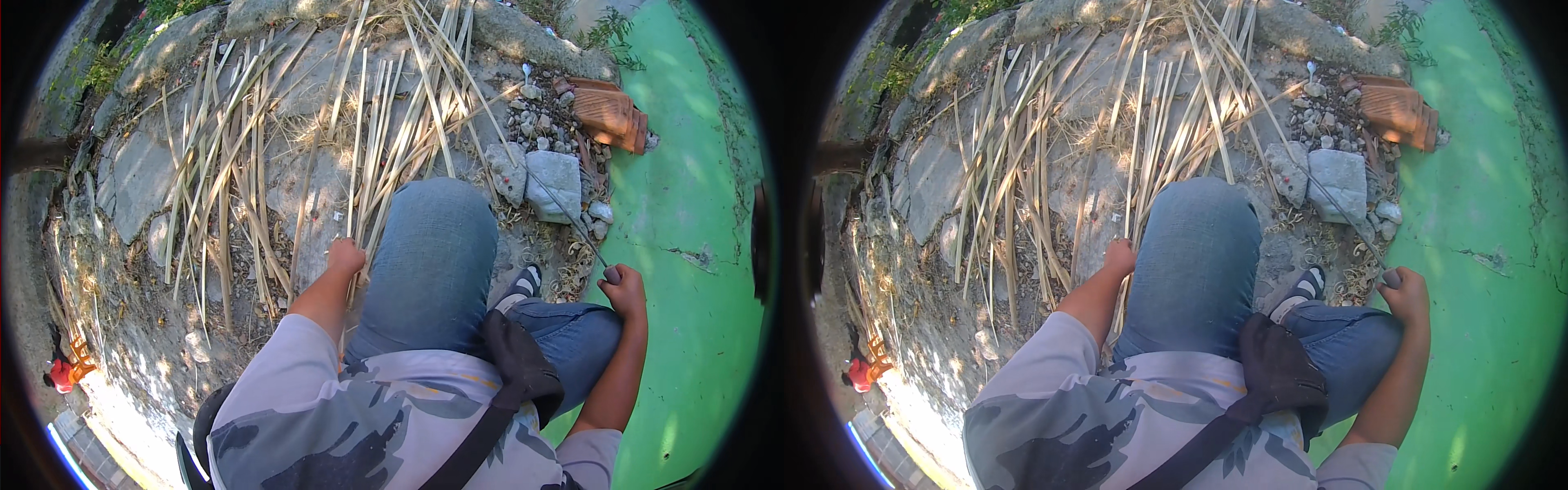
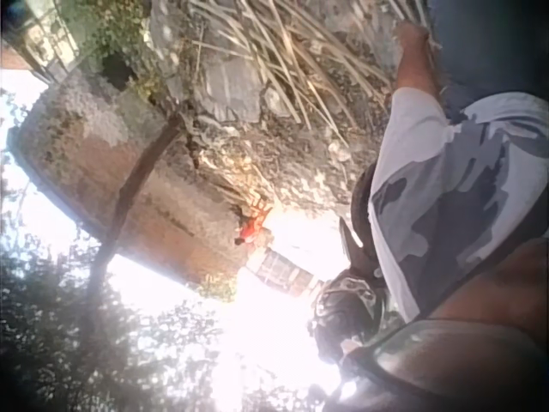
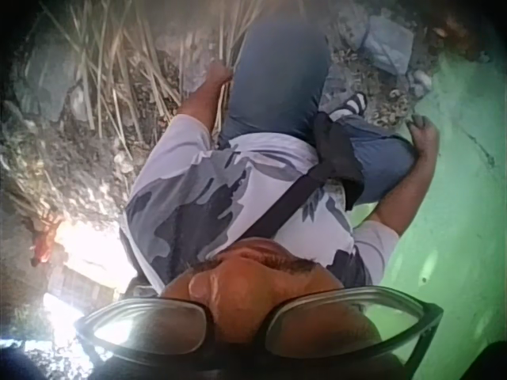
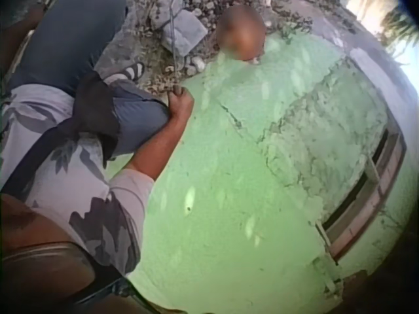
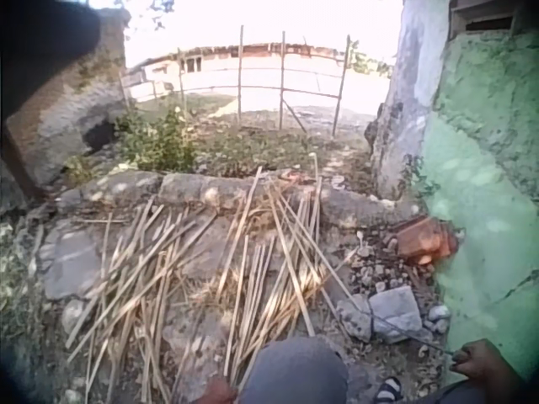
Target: The person scrapes and trims bamboo strips using a large knife.
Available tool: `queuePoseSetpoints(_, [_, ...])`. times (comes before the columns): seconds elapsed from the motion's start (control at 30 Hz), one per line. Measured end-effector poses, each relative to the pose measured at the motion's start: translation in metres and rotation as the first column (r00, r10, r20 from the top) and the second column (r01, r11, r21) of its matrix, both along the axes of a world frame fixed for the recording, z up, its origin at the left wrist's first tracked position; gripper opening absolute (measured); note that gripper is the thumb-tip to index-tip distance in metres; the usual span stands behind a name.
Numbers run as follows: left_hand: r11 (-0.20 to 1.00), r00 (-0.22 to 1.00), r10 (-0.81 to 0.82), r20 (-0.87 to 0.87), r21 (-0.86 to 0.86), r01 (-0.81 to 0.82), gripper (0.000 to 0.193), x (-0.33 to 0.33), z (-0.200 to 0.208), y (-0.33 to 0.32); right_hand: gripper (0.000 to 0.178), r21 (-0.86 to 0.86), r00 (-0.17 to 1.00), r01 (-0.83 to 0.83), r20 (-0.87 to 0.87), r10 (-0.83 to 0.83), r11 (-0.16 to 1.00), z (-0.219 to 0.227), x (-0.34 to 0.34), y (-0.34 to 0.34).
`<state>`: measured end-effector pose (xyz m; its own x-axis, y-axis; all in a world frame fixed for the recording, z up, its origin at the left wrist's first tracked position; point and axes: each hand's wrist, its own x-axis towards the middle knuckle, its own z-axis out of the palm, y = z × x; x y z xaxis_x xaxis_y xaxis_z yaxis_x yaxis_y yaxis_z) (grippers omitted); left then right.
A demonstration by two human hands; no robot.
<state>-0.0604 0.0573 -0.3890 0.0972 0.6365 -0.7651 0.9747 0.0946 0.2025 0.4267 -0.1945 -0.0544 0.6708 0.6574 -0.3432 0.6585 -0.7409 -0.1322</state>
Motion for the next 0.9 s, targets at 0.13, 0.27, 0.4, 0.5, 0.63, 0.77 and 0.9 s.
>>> queuePoseSetpoints(0.13, [0.996,0.993,0.065,-0.098,-0.053,-0.071,0.051,0.019,0.029,0.009,0.037,-0.020,1.000,0.010,0.005,-0.010,1.000,0.003,-0.003,0.000])
queuePoseSetpoints(0.27, [0.998,0.987,0.020,-0.161,-0.051,-0.029,0.054,0.023,0.023,0.010,0.038,-0.002,1.000,0.019,-0.007,-0.019,1.000,0.002,-0.003,0.000])
queuePoseSetpoints(0.4, [0.967,0.965,0.231,-0.125,-0.080,-0.241,0.059,0.038,0.022,0.005,0.038,-0.004,1.000,0.017,-0.008,-0.017,1.000,0.003,-0.003,0.003])
queuePoseSetpoints(0.5, [0.996,0.990,0.074,-0.120,0.055,-0.068,0.061,0.038,0.021,-0.005,0.037,-0.011,1.000,-0.004,0.003,0.004,1.000,0.003,-0.004,0.004])
queuePoseSetpoints(0.63, [0.964,0.989,0.149,0.026,0.219,-0.151,0.054,0.022,0.027,-0.009,0.037,-0.006,1.000,0.010,-0.012,-0.010,1.000,0.004,-0.005,0.003])
queuePoseSetpoints(0.77, [0.938,0.956,0.241,0.168,0.211,-0.274,0.050,-0.055,-0.015,0.015,0.036,0.022,0.999,-0.023,-0.026,0.023,0.999,0.002,-0.006,0.010])
queuePoseSetpoints(0.9, [0.912,0.856,0.409,0.317,-0.115,-0.394,0.045,-0.056,0.002,0.029,0.036,-0.003,1.000,0.013,0.007,-0.013,1.000,0.011,-0.003,-0.005])
